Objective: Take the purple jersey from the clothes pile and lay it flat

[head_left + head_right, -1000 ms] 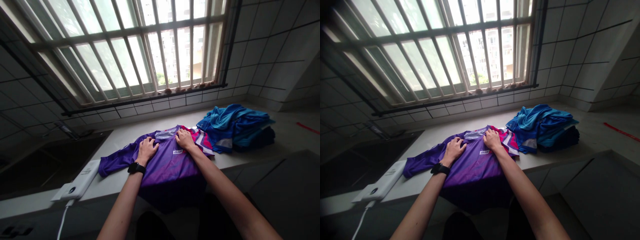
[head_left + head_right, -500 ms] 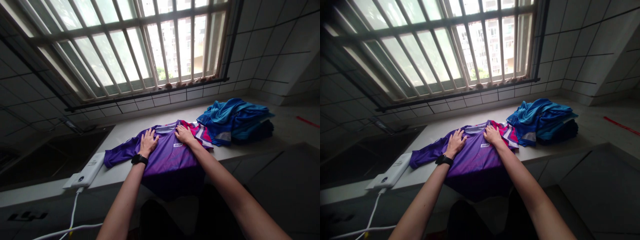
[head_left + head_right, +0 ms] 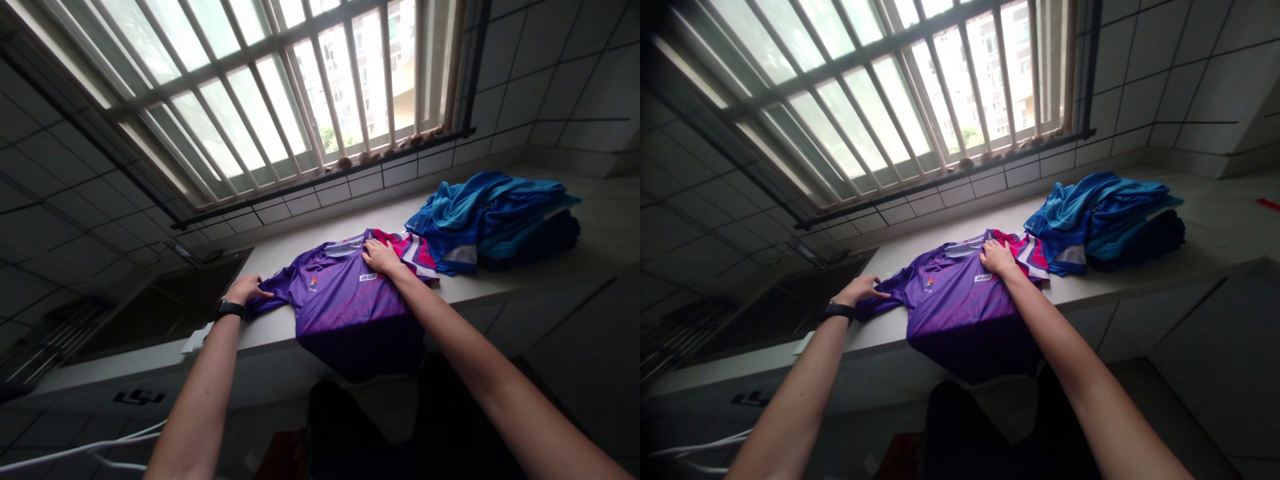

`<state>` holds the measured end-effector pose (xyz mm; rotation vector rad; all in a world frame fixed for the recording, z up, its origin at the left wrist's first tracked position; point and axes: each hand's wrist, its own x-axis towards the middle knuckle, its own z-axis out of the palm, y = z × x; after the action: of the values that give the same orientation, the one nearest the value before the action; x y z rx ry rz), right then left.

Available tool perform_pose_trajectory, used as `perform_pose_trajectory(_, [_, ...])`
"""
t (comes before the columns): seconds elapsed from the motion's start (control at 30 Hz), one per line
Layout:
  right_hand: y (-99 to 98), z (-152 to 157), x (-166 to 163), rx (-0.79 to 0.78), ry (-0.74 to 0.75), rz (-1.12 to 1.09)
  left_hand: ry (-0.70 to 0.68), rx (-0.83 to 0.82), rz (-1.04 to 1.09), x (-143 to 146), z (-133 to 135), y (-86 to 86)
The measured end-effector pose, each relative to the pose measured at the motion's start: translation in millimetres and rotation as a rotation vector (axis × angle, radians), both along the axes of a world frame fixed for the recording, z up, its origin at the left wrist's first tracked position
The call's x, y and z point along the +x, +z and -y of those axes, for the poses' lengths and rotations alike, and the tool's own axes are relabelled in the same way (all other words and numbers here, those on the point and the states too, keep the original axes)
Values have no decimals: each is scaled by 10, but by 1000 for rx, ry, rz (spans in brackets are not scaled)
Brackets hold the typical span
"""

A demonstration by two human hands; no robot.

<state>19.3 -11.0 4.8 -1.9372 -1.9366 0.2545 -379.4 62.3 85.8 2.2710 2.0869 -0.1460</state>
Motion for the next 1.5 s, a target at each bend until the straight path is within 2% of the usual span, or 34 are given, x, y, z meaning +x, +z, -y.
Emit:
perform_pose_trajectory(0.13, [-10, -8, 11, 14, -5, -8, -62, -140, -18, -56, -9, 6])
perform_pose_trajectory(0.33, [-10, -14, 21, 16, 8, -21, -19, -115, 251, -92, -24, 25])
perform_pose_trajectory(0.5, [-17, -27, 26, 17, 10, -25, -51, -257, 263, -138, -61, 46])
perform_pose_trajectory(0.67, [-11, -25, 24, 17, 10, -27, 38, 117, 334, -161, -110, 120])
perform_pose_trajectory(0.73, [-12, -25, 24, 23, 10, -29, 90, 164, 366, -133, -110, 165])
perform_pose_trajectory(0.8, [-18, -27, 24, 28, 9, -32, 146, 142, 473, -65, -81, 227])
perform_pose_trajectory(0.87, [-25, -27, 23, 34, 7, -33, 165, 79, 677, 46, -18, 309])
perform_pose_trajectory(1.0, [-32, -24, 20, 41, -3, -29, 12, -133, 1090, 366, 162, 478])
perform_pose_trajectory(1.1, [-28, -21, 17, 35, -1, -25, -22, -174, 1193, 607, 243, 503])
perform_pose_trajectory(1.17, [-22, -19, 15, 30, -1, -23, -20, -138, 1119, 725, 244, 441])
perform_pose_trajectory(1.27, [-13, -15, 16, 25, 3, -26, -75, -123, 857, 825, 183, 263])
perform_pose_trajectory(1.4, [-6, -7, 21, 31, 2, -35, -53, -43, 493, 855, 52, 2])
perform_pose_trajectory(1.5, [3, -3, 15, 25, 11, -44, -45, -6, 326, 837, -48, -121])
